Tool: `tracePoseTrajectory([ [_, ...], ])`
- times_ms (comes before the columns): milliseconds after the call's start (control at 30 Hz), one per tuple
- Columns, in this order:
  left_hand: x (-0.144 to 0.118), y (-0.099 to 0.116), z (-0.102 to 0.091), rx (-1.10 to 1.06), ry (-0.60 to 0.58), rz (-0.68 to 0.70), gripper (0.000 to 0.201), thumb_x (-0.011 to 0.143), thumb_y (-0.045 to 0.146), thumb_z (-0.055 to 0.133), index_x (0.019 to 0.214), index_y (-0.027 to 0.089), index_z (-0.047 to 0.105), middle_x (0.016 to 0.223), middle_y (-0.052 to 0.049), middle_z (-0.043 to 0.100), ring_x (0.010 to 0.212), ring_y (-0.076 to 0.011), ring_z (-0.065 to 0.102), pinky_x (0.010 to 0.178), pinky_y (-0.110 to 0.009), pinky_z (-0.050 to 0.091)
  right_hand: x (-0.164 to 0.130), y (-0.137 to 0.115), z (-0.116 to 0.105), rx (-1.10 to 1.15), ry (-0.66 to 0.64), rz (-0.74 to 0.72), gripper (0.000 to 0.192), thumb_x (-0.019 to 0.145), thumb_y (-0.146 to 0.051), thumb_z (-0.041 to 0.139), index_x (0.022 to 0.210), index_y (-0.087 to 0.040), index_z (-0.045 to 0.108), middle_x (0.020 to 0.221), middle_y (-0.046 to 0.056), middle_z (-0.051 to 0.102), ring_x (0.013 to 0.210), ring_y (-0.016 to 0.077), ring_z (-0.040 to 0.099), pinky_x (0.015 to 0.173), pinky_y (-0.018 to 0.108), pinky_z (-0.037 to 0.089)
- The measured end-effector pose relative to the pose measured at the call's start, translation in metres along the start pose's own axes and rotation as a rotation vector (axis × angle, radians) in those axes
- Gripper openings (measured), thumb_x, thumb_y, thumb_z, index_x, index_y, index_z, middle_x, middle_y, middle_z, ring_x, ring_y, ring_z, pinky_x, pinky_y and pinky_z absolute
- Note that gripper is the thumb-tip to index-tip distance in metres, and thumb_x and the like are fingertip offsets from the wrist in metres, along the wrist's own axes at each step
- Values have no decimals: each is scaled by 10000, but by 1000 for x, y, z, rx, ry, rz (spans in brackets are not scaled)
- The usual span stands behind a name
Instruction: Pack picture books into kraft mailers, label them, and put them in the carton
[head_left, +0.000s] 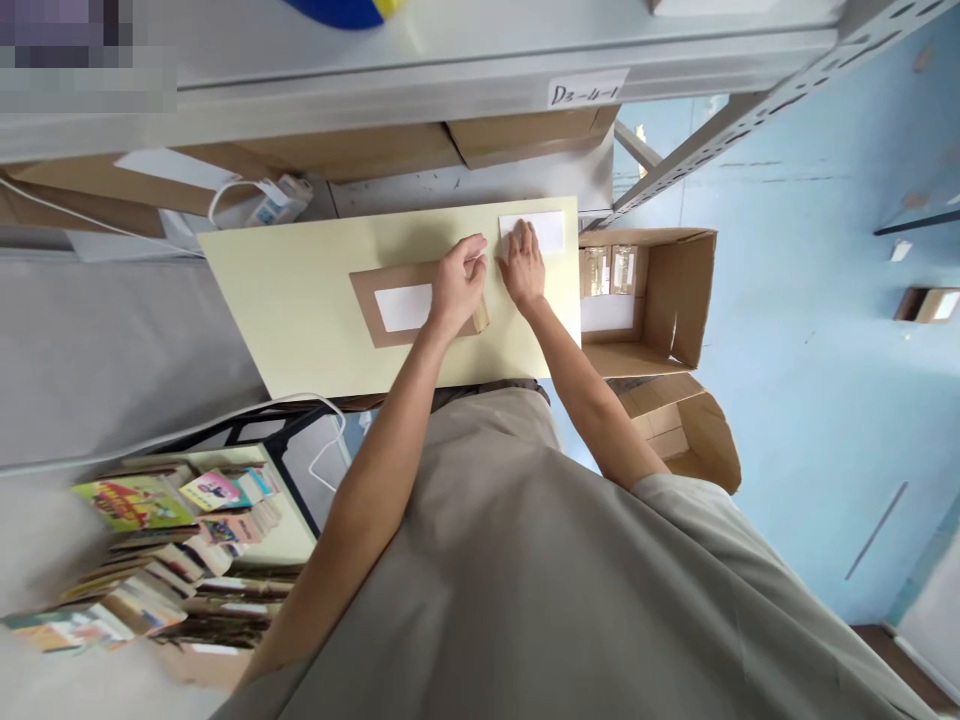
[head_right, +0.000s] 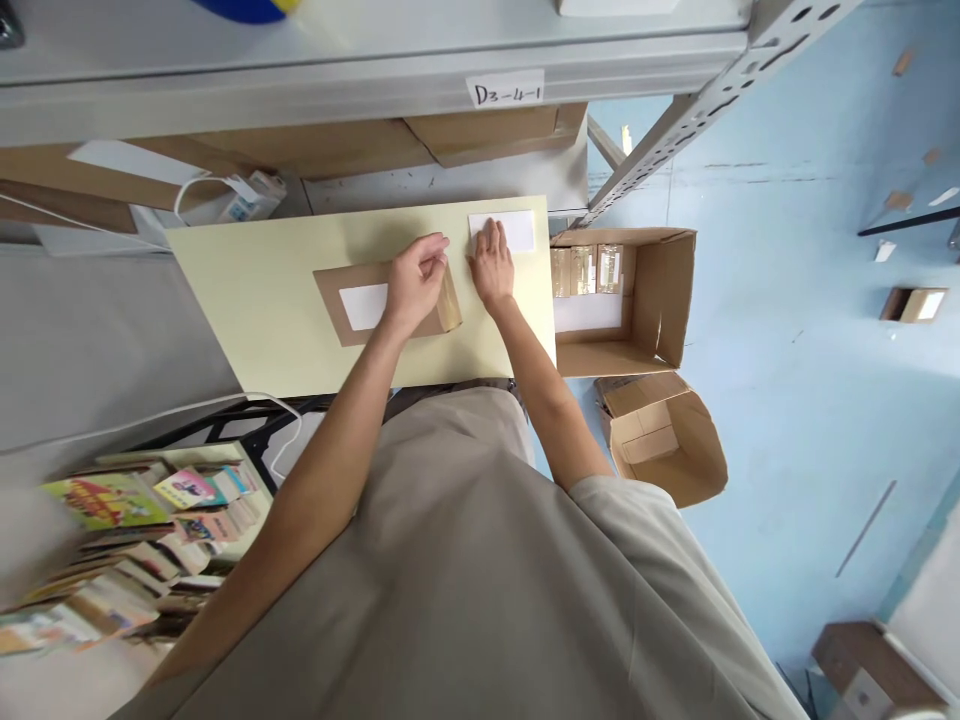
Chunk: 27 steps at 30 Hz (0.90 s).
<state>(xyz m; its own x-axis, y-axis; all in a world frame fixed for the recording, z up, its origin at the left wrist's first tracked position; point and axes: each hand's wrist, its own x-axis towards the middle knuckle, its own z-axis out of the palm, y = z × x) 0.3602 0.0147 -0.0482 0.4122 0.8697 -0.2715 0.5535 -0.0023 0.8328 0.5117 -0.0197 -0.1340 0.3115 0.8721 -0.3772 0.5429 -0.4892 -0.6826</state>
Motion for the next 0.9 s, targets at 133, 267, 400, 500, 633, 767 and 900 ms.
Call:
tracePoseTrajectory([
  [133,-5,-7,-8,-8,11,-17,434,1160,477,656,1535,267,720,1542,-155,797,1506,-318,747,1364,-509,553,-1,13,0,15,6,-22,362,1192,-375,624,1520,-235,689,1857,140,519,1797,218,371,1508,508,309],
  [267,-7,-8,-11,-26,26,-17,452,1152,541,664,1508,269,730,1506,-151,815,1475,-319,766,1344,-516,572,1,23,-6,-5,-11,-69,364,1238,-428,505,1458,-256,739,1748,115,624,1766,261,432,1484,547,379],
  [400,-9,-7,-10,-25,23,-26,441,1150,538,662,1478,256,745,1487,-150,823,1454,-312,777,1329,-496,585,4,24,-10,-26,-37,-112,383,1253,-417,434,1409,-259,746,1629,122,691,1664,307,547,1436,589,453],
  [500,-11,-5,-9,-9,12,-48,424,1146,502,658,1465,241,758,1483,-157,821,1431,-321,788,1329,-500,585,7,23,-12,-17,-16,-106,412,1257,-409,402,1368,-209,745,1501,158,744,1553,338,637,1386,607,502],
  [633,-9,-1,-3,3,-15,-48,397,1129,411,649,1467,241,769,1475,-140,824,1430,-329,780,1325,-518,588,13,31,-26,105,126,-17,348,1240,-470,492,1307,-236,741,1407,127,786,1402,290,724,1261,500,607],
  [767,9,5,13,17,-62,1,384,1083,333,697,1453,260,775,1521,-119,802,1482,-342,737,1341,-532,571,11,57,-62,258,317,122,420,1241,-507,450,1325,-196,719,1292,143,797,1281,270,782,1151,451,656],
  [900,37,11,48,66,-151,106,469,1002,349,807,1460,254,771,1672,-151,701,1629,-390,605,1440,-582,440,0,87,-100,274,382,148,585,1250,-582,353,1456,-149,687,1292,163,765,1267,322,788,1133,544,657],
])
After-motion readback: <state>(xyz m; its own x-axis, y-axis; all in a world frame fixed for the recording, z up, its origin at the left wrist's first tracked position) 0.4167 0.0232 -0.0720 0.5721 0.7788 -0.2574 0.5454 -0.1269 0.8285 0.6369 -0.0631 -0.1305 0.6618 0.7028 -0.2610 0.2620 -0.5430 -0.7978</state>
